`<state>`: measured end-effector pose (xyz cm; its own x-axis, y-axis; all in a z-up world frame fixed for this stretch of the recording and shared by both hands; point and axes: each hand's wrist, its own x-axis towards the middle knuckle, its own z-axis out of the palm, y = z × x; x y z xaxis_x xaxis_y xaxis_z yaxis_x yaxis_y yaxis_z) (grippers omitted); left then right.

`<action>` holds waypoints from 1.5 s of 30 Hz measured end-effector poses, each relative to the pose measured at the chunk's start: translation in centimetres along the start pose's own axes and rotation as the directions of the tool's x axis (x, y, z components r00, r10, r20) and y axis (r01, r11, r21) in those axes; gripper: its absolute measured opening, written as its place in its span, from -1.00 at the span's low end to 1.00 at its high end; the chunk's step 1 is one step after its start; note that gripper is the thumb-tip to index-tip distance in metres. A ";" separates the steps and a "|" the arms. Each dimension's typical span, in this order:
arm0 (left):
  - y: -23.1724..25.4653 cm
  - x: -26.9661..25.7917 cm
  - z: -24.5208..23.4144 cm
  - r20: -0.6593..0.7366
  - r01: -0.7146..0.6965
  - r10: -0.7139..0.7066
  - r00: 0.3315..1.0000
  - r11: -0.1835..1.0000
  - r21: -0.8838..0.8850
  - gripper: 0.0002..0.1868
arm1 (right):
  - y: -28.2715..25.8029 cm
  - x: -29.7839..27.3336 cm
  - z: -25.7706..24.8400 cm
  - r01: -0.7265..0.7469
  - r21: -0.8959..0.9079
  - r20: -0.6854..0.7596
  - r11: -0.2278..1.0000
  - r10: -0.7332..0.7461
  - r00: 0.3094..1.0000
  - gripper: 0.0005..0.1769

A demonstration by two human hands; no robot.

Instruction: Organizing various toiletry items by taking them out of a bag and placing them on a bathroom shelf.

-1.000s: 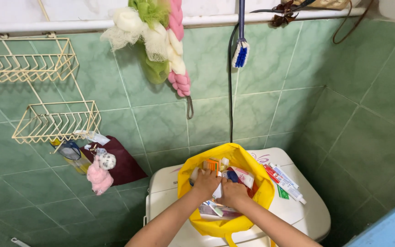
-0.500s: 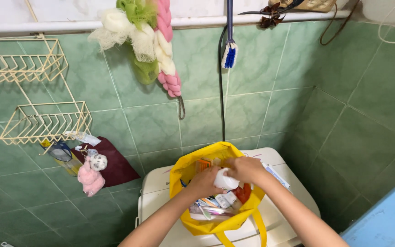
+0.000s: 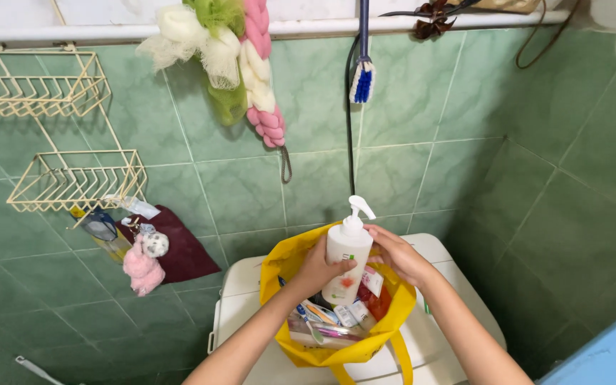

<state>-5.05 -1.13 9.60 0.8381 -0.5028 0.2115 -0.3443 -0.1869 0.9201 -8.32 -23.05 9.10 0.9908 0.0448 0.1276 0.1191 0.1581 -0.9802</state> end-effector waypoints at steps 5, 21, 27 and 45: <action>-1.7 0.4 0.1 -0.044 -0.048 0.041 0.998 0.981 -0.188 -0.21 | 0.7 -0.8 0.8 0.123 0.025 0.359 0.992 -0.123 0.925 -0.19; 1.1 -6.0 -13.1 -0.265 -0.089 0.033 0.964 0.975 -0.203 -0.11 | -1.0 6.7 14.4 0.280 0.029 0.585 0.960 -0.243 0.774 0.05; 0.8 -8.8 -20.6 -0.352 -0.136 0.062 0.934 0.973 -0.189 -0.15 | -1.9 9.6 23.0 0.280 0.088 0.648 0.956 -0.269 0.713 0.06; 4.4 -14.8 -43.2 -0.630 -0.024 0.330 0.703 0.896 0.443 0.03 | -9.2 10.8 52.2 0.741 -0.484 0.309 0.466 -0.701 0.643 -0.08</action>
<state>-0.74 41.94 24.70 0.7419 0.1166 0.6603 -0.5160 -0.5295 0.6733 -2.03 27.42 27.42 0.5333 0.2224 0.8162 0.8206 -0.3704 -0.4353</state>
